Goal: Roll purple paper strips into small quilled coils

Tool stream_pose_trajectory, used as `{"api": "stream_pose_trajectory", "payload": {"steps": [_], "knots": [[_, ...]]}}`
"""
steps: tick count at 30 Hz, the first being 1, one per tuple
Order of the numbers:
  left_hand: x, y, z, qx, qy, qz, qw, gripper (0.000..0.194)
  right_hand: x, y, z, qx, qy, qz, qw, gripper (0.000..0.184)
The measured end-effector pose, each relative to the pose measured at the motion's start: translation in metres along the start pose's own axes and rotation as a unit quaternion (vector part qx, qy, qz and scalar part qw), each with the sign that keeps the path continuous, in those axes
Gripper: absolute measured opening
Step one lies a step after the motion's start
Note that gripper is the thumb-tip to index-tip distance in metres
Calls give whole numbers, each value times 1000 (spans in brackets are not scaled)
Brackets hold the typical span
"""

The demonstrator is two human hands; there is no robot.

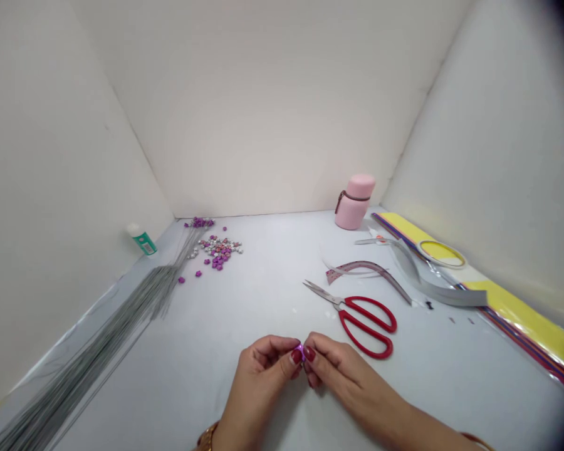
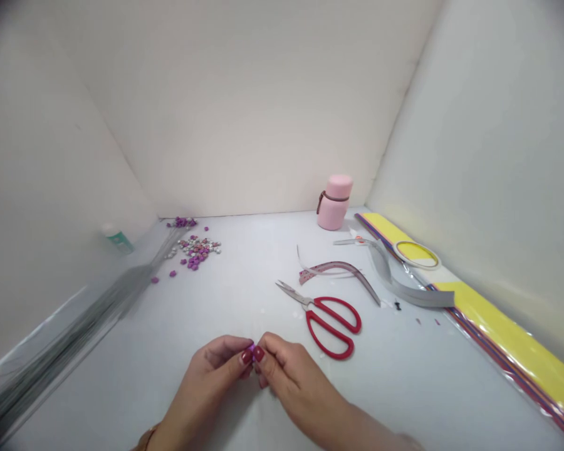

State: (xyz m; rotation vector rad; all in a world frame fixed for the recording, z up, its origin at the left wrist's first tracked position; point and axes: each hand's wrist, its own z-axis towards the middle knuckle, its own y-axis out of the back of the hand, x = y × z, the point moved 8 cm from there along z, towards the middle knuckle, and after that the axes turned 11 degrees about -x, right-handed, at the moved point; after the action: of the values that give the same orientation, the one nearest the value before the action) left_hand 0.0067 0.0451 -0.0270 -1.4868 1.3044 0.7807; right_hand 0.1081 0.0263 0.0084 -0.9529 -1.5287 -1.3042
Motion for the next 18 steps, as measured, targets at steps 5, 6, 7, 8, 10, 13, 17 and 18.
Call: {"api": "stream_pose_trajectory", "payload": {"steps": [5, 6, 7, 8, 10, 13, 17, 18], "knots": [[-14, -8, -7, 59, -63, 57, 995, 15, -9, -5, 0, 10, -89, 188, 978, 28], [-21, -8, -9, 65, -98, 84, 989, 15, -10, -5, 0, 14, -99, 214, 972, 28], [-28, -9, -12, 67, -141, 115, 981, 15, -10, -6, 0, 18, -105, 233, 967, 27], [-34, -9, -15, 66, -185, 148, 969, 15, -10, -7, -1, 23, -107, 244, 964, 26], [-43, -9, -21, 57, -255, 198, 945, 16, -10, -8, -1, 30, -101, 234, 967, 27], [-48, -8, -25, 38, -292, 218, 931, 17, -4, -2, -1, 2, -41, 116, 992, 29], [-48, -5, -23, 10, -291, 212, 933, 16, 14, 7, -5, -47, 95, -48, 993, 17], [-48, -5, -23, 7, -290, 211, 934, 16, 16, 7, -6, -47, 115, -67, 990, 17]]}}
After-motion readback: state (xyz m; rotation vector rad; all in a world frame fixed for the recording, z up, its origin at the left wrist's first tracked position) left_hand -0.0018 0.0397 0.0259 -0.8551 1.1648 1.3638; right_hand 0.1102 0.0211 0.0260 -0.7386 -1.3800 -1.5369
